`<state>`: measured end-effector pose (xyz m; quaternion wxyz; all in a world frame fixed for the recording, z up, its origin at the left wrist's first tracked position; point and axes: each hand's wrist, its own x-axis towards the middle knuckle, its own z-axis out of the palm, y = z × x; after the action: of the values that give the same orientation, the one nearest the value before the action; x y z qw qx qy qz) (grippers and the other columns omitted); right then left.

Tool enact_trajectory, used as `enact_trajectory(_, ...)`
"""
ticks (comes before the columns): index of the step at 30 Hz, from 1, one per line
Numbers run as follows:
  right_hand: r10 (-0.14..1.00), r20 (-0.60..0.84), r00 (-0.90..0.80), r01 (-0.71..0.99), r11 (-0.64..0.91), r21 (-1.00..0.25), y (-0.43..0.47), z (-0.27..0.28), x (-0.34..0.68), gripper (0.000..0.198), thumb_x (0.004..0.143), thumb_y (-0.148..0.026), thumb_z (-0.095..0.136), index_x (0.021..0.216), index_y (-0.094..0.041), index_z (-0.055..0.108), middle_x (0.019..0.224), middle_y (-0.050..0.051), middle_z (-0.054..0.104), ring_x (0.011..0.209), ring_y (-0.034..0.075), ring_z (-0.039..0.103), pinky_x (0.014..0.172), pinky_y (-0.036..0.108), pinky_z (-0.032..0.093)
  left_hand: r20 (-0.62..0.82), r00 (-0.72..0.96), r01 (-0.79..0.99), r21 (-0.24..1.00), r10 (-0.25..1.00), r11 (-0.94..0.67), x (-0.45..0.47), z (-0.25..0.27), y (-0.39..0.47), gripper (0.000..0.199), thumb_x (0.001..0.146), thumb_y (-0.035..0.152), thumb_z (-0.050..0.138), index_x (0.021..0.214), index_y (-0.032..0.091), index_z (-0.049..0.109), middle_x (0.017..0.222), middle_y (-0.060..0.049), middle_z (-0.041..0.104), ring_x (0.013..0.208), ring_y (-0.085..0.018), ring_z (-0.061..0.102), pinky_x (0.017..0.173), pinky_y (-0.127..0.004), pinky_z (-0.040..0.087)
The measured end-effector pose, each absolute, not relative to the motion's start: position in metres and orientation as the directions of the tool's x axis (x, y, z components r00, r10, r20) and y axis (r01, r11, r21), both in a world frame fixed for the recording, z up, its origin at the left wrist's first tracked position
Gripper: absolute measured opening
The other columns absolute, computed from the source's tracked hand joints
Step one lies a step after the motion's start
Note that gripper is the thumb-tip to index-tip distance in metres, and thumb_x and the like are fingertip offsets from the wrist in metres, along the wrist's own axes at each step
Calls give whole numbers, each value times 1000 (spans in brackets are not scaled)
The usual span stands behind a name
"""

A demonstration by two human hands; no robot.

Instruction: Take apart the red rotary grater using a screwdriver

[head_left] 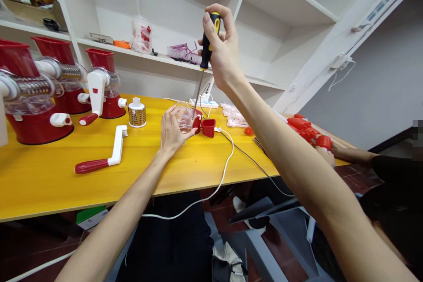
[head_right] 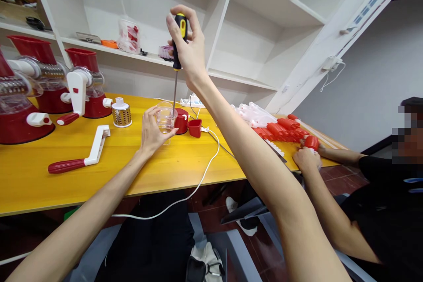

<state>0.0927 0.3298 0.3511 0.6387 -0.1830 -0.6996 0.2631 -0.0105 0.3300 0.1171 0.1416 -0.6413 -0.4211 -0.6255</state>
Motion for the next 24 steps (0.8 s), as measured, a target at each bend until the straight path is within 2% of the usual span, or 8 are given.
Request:
enact_trajectory(2, 588, 800, -120, -109, 793, -600, 331, 351, 92, 39, 67, -54, 69, 97, -35, 54, 72, -2, 51, 72, 16, 57, 58, 30, 46, 918, -143, 711, 355, 370, -607, -10, 117, 330, 84, 66, 42, 87, 132, 23, 39, 136, -16, 50, 128, -35, 50, 106, -54, 44)
enact_trajectory(5, 615, 777, -132, -157, 761, -629, 336, 349, 92, 40, 72, -56, 59, 106, -36, 50, 82, -1, 58, 72, 16, 58, 58, 31, 45, 912, -142, 698, 367, 384, -615, -10, 117, 330, 85, 66, 43, 86, 133, 23, 38, 137, -16, 49, 129, -36, 49, 107, -56, 43)
enact_trajectory(8, 653, 753, -83, -144, 739, -658, 341, 347, 91, 37, 72, -60, 51, 101, -37, 46, 84, -2, 59, 70, 17, 57, 53, 31, 38, 914, -134, 701, 360, 383, -615, -11, 116, 330, 85, 66, 42, 86, 133, 22, 38, 137, -17, 49, 128, -36, 49, 107, -55, 43)
enact_trajectory(10, 654, 753, -72, -106, 746, -658, 341, 345, 90, 40, 70, -63, 56, 99, -38, 46, 81, -2, 57, 69, 17, 56, 51, 30, 34, 917, -134, 710, 352, 375, -610, -11, 117, 330, 85, 66, 41, 87, 133, 22, 38, 136, -17, 50, 128, -36, 50, 106, -55, 44)
enact_trajectory(13, 641, 760, -111, -89, 755, -650, 338, 343, 89, 47, 68, -65, 62, 103, -39, 47, 77, -3, 58, 68, 15, 54, 53, 29, 34, 916, -136, 705, 356, 377, -613, -11, 117, 330, 85, 66, 41, 87, 133, 22, 38, 136, -17, 50, 129, -36, 50, 106, -55, 44)
enact_trajectory(16, 656, 742, -140, -103, 735, -670, 338, 343, 91, 45, 71, -65, 56, 107, -40, 46, 81, -3, 63, 66, 16, 55, 53, 31, 35, 913, -135, 694, 364, 385, -621, -11, 117, 329, 85, 66, 41, 87, 133, 23, 38, 137, -17, 50, 129, -36, 49, 107, -56, 43)
enact_trajectory(21, 682, 728, -68, -175, 711, -682, 343, 346, 92, 41, 63, -63, 58, 95, -38, 47, 77, -3, 61, 65, 18, 54, 51, 32, 33, 918, -138, 711, 352, 371, -608, -10, 117, 330, 85, 65, 38, 88, 132, 23, 38, 136, -16, 50, 128, -35, 51, 105, -55, 45)
enact_trajectory(24, 661, 747, -74, -160, 731, -663, 347, 347, 92, 40, 66, -62, 59, 96, -38, 49, 75, -3, 58, 62, 15, 49, 50, 30, 30, 920, -133, 711, 347, 368, -612, -11, 117, 331, 85, 65, 40, 88, 132, 23, 38, 136, -16, 50, 128, -35, 51, 105, -55, 46)
